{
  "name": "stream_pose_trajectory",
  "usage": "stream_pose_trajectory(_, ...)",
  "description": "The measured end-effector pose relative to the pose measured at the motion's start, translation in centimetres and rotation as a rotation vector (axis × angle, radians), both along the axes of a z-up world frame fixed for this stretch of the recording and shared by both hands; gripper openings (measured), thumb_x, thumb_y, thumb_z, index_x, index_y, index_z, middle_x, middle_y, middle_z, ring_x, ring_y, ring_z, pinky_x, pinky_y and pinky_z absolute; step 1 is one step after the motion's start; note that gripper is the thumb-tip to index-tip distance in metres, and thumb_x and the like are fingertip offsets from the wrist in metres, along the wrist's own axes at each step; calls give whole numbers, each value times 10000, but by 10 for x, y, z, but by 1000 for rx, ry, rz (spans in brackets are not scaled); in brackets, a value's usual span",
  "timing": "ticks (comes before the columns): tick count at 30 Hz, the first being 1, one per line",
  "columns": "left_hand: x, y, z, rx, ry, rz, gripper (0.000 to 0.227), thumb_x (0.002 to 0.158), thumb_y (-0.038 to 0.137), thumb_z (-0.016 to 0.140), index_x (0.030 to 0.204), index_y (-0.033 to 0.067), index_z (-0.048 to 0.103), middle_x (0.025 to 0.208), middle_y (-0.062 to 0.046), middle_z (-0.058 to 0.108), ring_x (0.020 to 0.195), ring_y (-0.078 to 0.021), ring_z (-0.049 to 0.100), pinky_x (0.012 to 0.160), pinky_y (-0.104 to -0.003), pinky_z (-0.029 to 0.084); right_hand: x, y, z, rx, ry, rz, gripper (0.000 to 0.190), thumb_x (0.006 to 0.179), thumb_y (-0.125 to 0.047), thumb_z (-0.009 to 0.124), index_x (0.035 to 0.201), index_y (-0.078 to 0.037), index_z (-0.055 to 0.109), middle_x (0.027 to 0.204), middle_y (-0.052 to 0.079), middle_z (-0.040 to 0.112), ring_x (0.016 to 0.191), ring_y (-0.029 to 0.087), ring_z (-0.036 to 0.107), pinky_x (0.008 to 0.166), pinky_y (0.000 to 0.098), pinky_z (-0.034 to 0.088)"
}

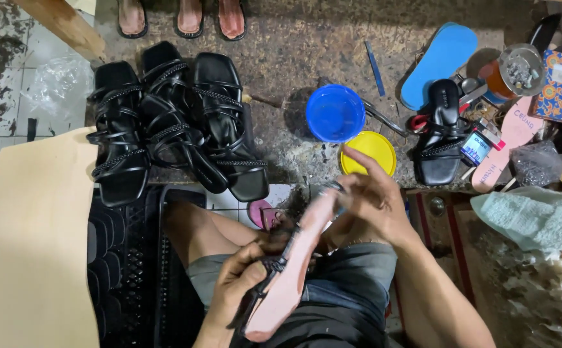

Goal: Assembling sandals by applying adhesive to the sole and upper components and pressing them together for bonding.

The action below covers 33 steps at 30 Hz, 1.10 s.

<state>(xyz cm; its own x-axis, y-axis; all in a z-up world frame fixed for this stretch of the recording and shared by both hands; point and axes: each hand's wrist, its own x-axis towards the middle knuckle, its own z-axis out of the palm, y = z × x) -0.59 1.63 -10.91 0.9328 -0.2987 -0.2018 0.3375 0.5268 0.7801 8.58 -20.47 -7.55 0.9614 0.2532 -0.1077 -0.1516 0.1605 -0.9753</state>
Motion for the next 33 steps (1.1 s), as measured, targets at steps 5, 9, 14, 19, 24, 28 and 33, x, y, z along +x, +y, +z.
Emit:
stream_pose_trajectory(5, 3, 0, -3, 8, 30, 322, 160, 798, 140, 490, 661, 71, 446, 1022, -164, 604, 740, -156, 536, 607, -248, 380, 56, -9, -39, -1235, -825, -204, 440, 871, -434, 503, 1234, -185, 528, 1364, 106, 277, 1264, 366, 168, 1012, 563, 168)
stream_pose_trajectory(9, 5, -8, 11, 107, 49, 336, 199, 795, 175, 507, 640, 99, 410, 838, -98, 623, 522, -64, 410, 452, -197, 270, 77, -11, -66, -1454, -835, -88, 470, 859, -530, 430, 1136, -186, 591, 1346, 135, 348, 1199, 457, 246, 952, 618, 160)
stream_pose_trajectory(14, 4, -13, 37, 124, -143, 443, 193, 799, 182, 503, 672, 48, 450, 890, -241, 604, 841, -253, 568, 754, -340, 399, 53, -13, -79, -1466, -836, -387, 355, 895, -434, 516, 1082, -156, 634, 1354, 42, 360, 1242, 264, 180, 927, 448, 154)
stream_pose_trajectory(19, -2, -13, 42, 169, -92, 407, 223, 780, 200, 510, 625, 62, 431, 942, -248, 619, 837, -242, 589, 706, -293, 420, 7, 3, -22, -973, -477, -241, 381, 928, -303, 299, 966, -183, 659, 1122, 65, 406, 1071, 249, 291, 938, 407, 182)
stream_pose_trajectory(24, -3, -28, 75, 179, -108, 354, 292, 777, 283, 522, 650, 21, 503, 921, -196, 659, 672, -211, 618, 530, -262, 429, -54, 31, 10, -623, -1035, -316, 355, 954, -349, 278, 1086, -156, 546, 882, 16, 355, 810, 200, 370, 717, 370, 303)
stream_pose_trajectory(28, -7, -33, 89, 264, -152, 408, 310, 745, 297, 531, 592, 40, 452, 854, -211, 693, 549, -161, 582, 506, -246, 428, -74, 34, 7, -814, -1107, -303, 481, 902, -484, 256, 957, -158, 605, 847, 52, 383, 790, 219, 371, 759, 381, 264)
stream_pose_trajectory(33, -7, -30, 101, 513, -313, 326, 262, 744, 265, 517, 598, 48, 516, 866, -150, 711, 802, -208, 698, 710, -247, 475, -76, 36, 17, -890, -1174, -393, 416, 900, -444, 289, 930, -181, 610, 797, 17, 380, 748, 199, 318, 682, 366, 240)
